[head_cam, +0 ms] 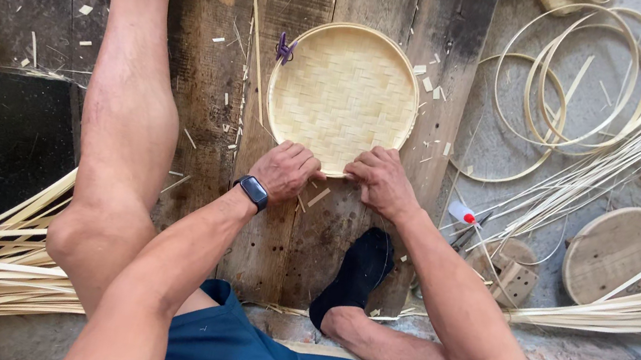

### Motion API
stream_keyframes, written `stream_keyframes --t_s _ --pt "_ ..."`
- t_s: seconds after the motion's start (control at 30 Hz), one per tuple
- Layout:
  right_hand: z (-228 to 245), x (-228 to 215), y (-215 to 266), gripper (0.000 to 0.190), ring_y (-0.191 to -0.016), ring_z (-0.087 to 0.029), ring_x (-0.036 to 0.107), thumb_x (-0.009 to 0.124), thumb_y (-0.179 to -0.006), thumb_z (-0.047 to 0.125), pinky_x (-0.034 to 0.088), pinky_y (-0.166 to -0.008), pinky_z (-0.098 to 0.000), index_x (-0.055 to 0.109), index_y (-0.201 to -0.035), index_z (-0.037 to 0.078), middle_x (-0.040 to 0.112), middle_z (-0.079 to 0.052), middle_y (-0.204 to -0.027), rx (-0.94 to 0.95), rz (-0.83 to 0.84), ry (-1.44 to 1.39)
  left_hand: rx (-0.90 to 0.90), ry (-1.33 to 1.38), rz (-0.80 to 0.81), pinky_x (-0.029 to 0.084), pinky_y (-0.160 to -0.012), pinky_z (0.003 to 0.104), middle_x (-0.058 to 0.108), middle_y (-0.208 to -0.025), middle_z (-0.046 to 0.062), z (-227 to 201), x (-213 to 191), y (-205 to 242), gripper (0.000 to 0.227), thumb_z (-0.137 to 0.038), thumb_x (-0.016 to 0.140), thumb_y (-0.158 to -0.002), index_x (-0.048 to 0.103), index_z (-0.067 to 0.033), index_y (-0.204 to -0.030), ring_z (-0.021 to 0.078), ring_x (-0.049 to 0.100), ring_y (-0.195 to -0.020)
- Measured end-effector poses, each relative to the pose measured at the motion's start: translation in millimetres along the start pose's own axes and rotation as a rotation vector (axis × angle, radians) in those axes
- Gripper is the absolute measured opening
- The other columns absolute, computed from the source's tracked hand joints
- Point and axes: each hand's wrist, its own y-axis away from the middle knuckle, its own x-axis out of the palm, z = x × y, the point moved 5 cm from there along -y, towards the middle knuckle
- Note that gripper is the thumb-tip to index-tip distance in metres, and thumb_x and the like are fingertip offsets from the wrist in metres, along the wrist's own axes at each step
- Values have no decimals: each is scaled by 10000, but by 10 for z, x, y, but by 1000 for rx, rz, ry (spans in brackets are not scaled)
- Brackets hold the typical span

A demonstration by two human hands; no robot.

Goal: The person assembles a round bamboo lid by fitting a woven disc into a circular wooden frame and applying adhesive from a bottle.

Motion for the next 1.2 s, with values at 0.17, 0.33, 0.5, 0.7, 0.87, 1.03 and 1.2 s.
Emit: stream_keyframes --t_s 0.17,0.33,0.5,0.7,0.87,1.03,1.2 --pt "-70 -6 -118 97 -936 -262 613 775 -793 136 446 -904 -408 802 -883 113 709 -47 -863 116 95 -19 -65 172 -68 472 -818 372 634 -849 54 47 -107 -48 181 -249 703 -948 644 -89 -887 226 602 -874" --pt "-216 56 -285 155 -883 -286 682 869 -712 173 549 -808 -410 812 -836 100 724 -100 -843 388 262 -89 -62 233 -48 464 -840 379 639 -814 20 107 -116 -134 226 -321 745 -886 676 -115 -823 199 607 -869" --pt "-320 76 -267 218 -839 -166 735 900 -695 214 611 -798 -352 781 -863 142 748 5 -896 608 266 -251 -202 288 244 481 -766 355 667 -784 8 246 92 -137 280 -405 750 -890 720 -135 -822 174 596 -782" --pt "167 159 -151 150 -950 -197 597 820 -765 130 430 -901 -367 739 -892 123 677 -19 -927 120 155 151 -143 260 226 493 -773 343 660 -812 10 289 148 -91 265 -392 726 -905 711 -130 -870 173 589 -793" --pt "59 37 -163 141 -979 -206 572 699 -745 51 439 -904 -369 700 -870 115 625 -27 -941 36 243 295 116 -130 72 443 -891 374 623 -908 39 300 85 42 285 -414 562 -1003 664 -151 -962 193 573 -902" --pt "142 18 -224 204 -900 -249 539 754 -847 200 431 -840 -399 658 -977 76 588 -77 -905 -37 130 38 40 -183 163 420 -920 365 558 -907 44 266 329 -65 198 -289 502 -1039 613 -132 -991 191 530 -894" --pt "213 100 -218 172 -913 -266 535 663 -845 122 436 -870 -405 612 -997 61 554 -85 -921 -175 -164 195 12 -85 5 423 -880 390 539 -907 69 171 277 -113 113 -219 567 -933 584 -107 -943 239 537 -920"
